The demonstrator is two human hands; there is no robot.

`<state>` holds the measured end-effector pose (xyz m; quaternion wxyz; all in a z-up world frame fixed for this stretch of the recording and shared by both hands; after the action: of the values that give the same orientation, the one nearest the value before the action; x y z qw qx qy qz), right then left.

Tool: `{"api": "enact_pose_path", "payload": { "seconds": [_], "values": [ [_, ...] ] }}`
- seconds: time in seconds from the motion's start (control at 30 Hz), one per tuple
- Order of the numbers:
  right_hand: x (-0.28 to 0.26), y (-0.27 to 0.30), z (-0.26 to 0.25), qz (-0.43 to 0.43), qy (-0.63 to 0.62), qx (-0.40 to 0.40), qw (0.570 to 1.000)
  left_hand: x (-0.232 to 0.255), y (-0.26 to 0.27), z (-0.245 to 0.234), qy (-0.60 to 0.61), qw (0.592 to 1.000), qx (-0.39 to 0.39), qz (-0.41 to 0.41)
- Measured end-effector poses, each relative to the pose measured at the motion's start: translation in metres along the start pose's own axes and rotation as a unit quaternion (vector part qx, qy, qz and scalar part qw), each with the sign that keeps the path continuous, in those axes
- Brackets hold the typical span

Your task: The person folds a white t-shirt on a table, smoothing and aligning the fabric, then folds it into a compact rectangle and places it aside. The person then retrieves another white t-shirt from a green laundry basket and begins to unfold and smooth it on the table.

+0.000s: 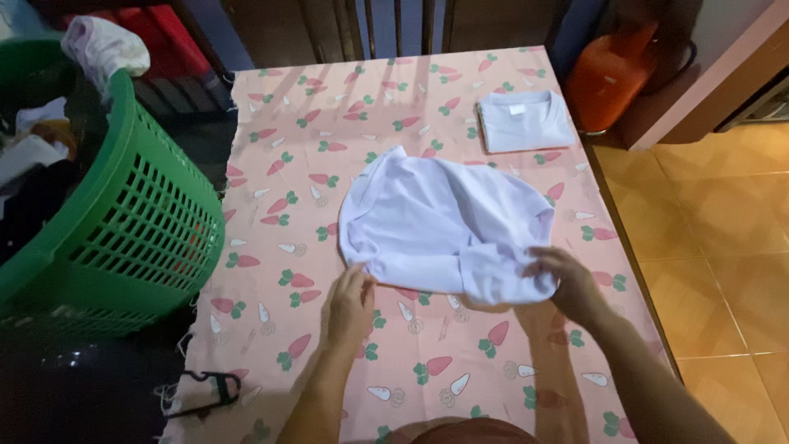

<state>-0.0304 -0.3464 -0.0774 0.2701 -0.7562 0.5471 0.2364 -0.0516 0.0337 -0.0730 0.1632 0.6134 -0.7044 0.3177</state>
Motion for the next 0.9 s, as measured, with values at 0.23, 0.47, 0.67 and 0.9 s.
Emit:
{"api": "enact_pose_path", "payload": {
  "seconds": [0.23,0.47,0.67,0.9],
  "values": [
    [0.008,0.023,0.027,0.088,0.141,-0.050,0.985,0.003,0.033,-0.016,-0.039,0.996,0.050,0.058],
    [-0.048,0.009,-0.003,0.048,0.218,0.079,0.971,-0.014,0.007,-0.014,0.035,0.989,0.139,0.025],
    [-0.040,-0.009,0.011,0.146,0.010,0.060,0.987,-0.024,-0.041,0.024,0.112,0.991,0.073,-0.004],
    [-0.055,-0.023,0.070,0.177,0.148,-0.071,0.970,-0.031,-0.062,0.027,-0.040,0.984,0.020,-0.173]
  ]
}}
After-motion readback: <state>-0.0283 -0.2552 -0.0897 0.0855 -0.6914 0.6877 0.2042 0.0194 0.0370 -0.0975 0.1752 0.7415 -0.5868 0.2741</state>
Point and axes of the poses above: each hand's wrist, its own y-axis away from the middle knuckle, its own z-axis out of the palm, x = y × z, the point moved 10 cm from there along -y, towards the middle knuckle, and after that the axes turned 4 degrees about -x, right-handed, at the moved point
